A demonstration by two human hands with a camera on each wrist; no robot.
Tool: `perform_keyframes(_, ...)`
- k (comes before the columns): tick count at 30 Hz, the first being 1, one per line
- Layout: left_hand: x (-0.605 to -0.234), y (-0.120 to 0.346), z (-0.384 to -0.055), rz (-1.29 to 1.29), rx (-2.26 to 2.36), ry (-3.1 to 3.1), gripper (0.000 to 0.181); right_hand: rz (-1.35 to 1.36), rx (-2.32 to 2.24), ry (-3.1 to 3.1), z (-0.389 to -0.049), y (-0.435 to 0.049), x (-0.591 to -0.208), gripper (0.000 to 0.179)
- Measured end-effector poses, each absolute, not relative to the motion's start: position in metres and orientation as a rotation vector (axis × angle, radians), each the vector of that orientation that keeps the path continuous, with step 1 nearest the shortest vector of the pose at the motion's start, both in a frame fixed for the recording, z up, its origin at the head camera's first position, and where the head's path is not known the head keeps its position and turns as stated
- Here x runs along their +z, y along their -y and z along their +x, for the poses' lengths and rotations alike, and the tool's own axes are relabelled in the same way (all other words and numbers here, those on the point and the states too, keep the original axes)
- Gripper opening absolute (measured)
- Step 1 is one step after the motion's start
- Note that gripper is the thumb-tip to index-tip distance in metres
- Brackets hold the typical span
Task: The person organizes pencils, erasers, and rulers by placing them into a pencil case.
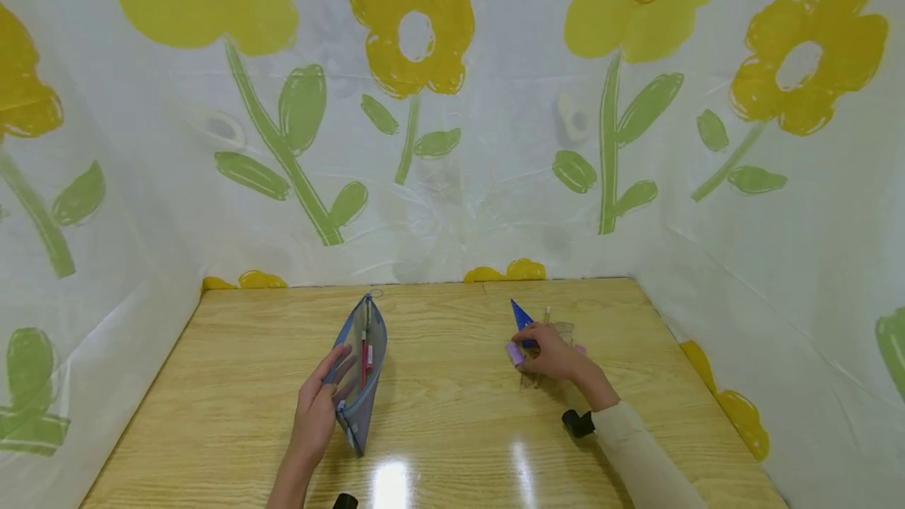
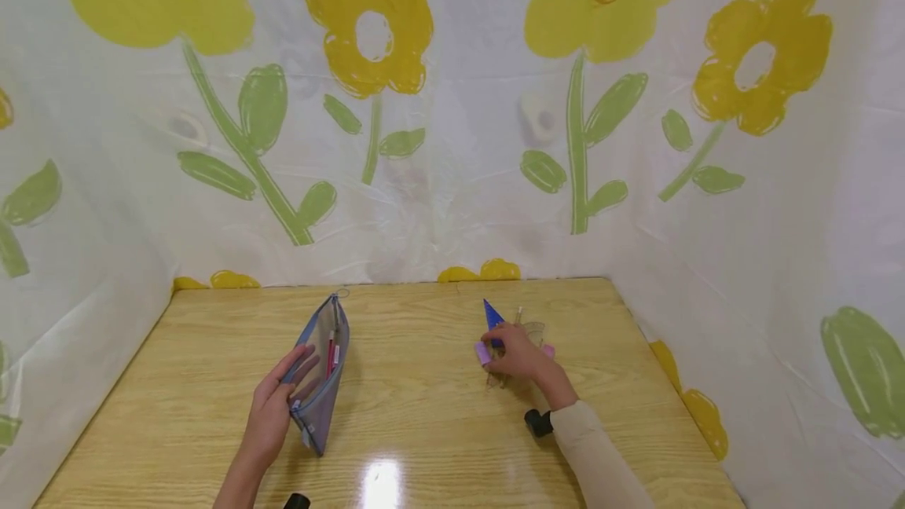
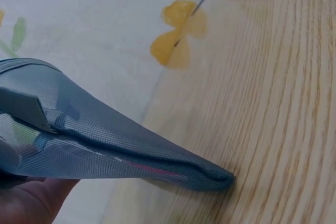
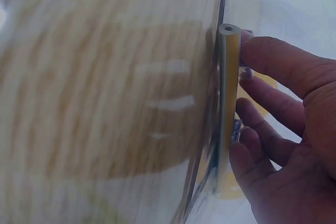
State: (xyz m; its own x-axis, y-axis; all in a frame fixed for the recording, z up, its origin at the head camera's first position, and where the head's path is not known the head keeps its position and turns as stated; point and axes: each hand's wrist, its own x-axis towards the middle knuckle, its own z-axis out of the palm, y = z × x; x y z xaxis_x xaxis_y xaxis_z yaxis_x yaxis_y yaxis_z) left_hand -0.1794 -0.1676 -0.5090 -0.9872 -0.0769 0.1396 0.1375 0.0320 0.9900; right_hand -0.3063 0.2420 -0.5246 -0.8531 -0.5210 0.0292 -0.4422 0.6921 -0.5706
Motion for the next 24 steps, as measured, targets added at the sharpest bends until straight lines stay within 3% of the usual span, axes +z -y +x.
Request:
perform_keyframes(13,-0.5068,0.1666,-0.1773,-0.102,-2.117,2.111,0.062,-0.831,-1.021,-2.758,-0.3095,-0.2434,-0.5325,0.045)
perform_keyframes(24,-0.5053,0.1629,-0.1736,-0.111,-2.101,2.097,0.061,-0.698,-1.243,-2.667,-0.3014,-0.2404,-0.5276,0.043)
